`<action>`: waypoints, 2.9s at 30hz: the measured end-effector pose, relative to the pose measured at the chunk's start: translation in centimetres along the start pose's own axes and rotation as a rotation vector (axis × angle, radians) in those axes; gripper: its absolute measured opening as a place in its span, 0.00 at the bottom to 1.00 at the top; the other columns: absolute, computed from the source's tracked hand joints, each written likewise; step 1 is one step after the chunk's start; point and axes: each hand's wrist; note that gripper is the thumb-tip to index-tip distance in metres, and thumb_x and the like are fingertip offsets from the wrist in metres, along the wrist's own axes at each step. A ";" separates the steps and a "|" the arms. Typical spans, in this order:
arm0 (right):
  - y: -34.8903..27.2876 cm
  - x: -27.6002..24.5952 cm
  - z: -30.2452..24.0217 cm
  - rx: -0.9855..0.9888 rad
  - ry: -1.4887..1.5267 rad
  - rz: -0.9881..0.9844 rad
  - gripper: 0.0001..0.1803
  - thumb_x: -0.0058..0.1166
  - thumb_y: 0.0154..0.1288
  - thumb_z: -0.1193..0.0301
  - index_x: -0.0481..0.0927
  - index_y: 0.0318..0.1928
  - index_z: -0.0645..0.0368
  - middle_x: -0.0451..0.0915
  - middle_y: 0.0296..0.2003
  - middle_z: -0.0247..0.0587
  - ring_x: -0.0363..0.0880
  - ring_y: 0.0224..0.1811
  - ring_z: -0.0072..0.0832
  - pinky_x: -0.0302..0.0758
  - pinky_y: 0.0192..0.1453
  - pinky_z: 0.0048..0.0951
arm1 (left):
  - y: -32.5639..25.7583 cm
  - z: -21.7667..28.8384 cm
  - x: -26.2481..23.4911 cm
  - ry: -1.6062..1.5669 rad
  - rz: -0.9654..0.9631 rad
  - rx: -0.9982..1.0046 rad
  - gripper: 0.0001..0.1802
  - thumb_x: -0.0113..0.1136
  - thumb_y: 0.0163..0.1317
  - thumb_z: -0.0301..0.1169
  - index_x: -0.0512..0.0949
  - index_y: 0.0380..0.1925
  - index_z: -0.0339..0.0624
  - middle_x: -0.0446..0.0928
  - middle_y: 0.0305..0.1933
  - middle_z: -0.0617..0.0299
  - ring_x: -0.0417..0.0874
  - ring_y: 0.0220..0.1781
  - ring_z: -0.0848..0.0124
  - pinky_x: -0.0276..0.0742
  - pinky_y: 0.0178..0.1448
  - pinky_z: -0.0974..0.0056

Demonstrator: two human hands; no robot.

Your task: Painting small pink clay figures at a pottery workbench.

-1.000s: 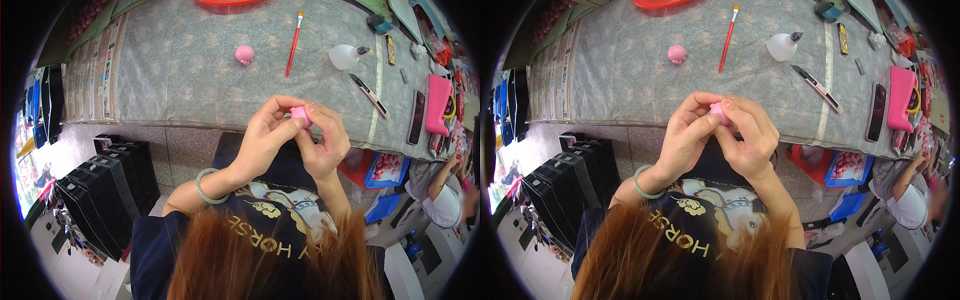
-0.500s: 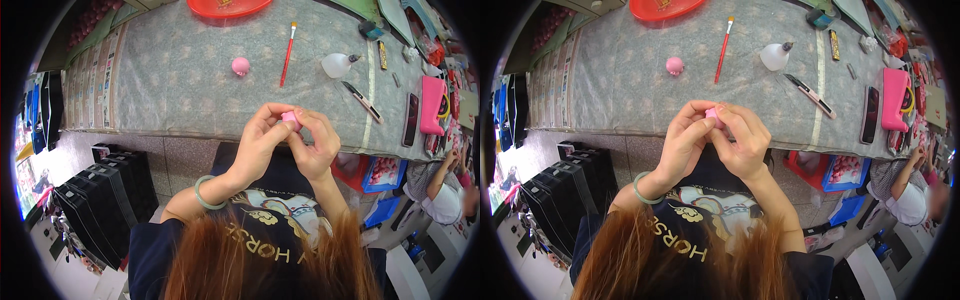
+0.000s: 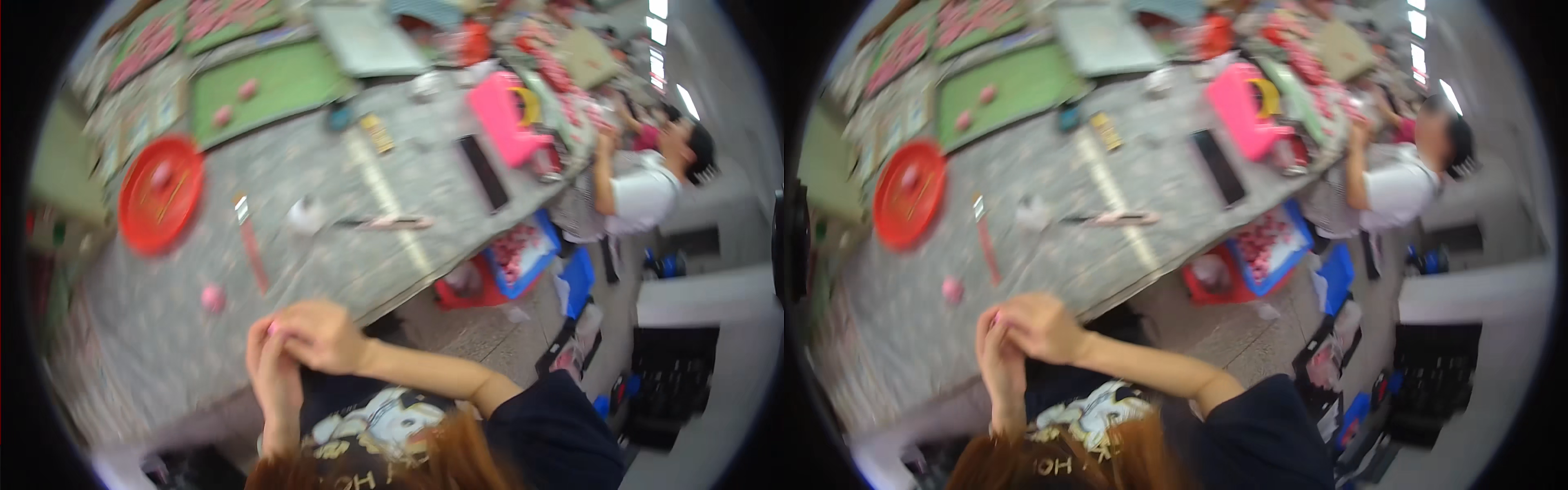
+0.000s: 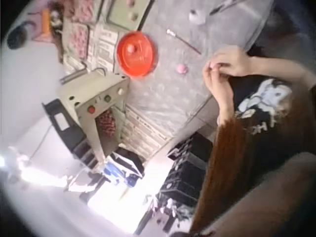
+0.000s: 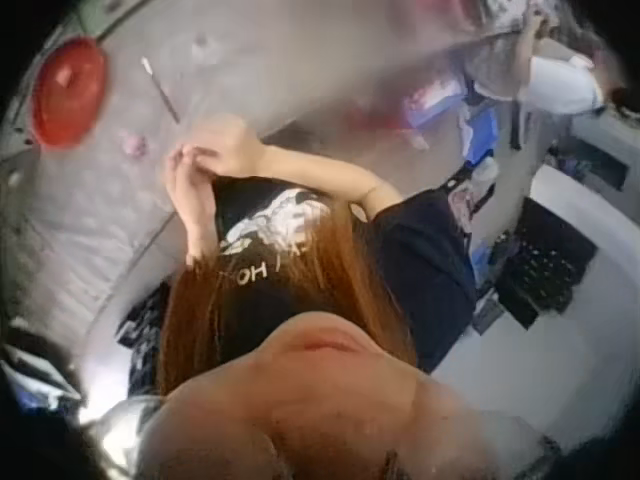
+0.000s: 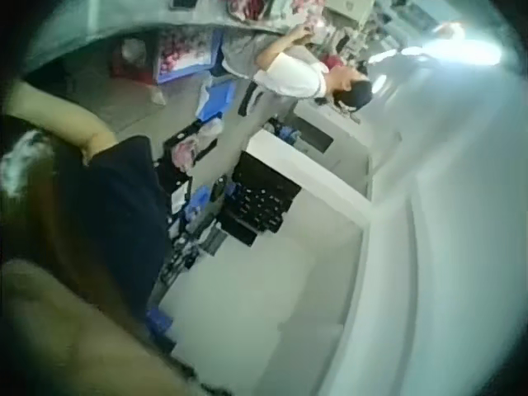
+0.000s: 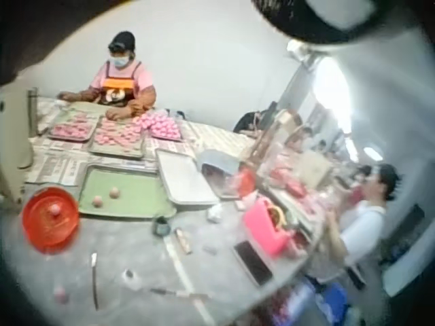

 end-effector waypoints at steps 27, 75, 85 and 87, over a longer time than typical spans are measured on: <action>-0.7 1.0 -1.0 0.086 0.019 0.014 0.08 0.51 0.48 0.73 0.72 0.31 0.58 0.71 0.25 0.39 0.73 0.28 0.39 0.68 0.31 0.35 | 0.2 0.1 -1.3 0.040 -0.033 -0.041 0.10 0.47 0.61 0.27 0.71 0.40 0.36 0.74 0.37 0.58 0.75 0.38 0.72 0.72 0.40 0.73; 1.5 -0.4 1.2 0.014 -0.087 -0.164 0.16 0.57 0.39 0.84 0.76 0.34 0.64 0.77 0.29 0.43 0.76 0.26 0.29 0.73 0.29 0.24 | 1.4 0.2 -0.4 0.096 -0.068 0.001 0.15 0.48 0.59 0.23 0.66 0.47 0.33 0.70 0.45 0.56 0.73 0.47 0.73 0.69 0.52 0.69; 1.6 -0.4 0.3 0.036 -0.080 -0.198 0.15 0.57 0.39 0.84 0.76 0.33 0.64 0.76 0.27 0.42 0.75 0.26 0.30 0.72 0.29 0.25 | 0.7 0.1 -0.4 0.112 -0.049 -0.013 0.17 0.49 0.58 0.23 0.65 0.48 0.33 0.70 0.45 0.55 0.75 0.47 0.68 0.73 0.49 0.67; 1.4 -0.4 0.2 0.072 -0.083 -0.214 0.14 0.57 0.39 0.84 0.76 0.33 0.63 0.75 0.26 0.42 0.75 0.25 0.30 0.72 0.29 0.25 | 0.5 -0.1 -0.4 0.087 -0.033 0.003 0.16 0.49 0.58 0.23 0.65 0.47 0.32 0.71 0.44 0.54 0.76 0.46 0.68 0.74 0.48 0.66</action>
Point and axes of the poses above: each hand's wrist, its own y-axis towards the middle knuckle, its own x-axis out of the palm, z = x × y
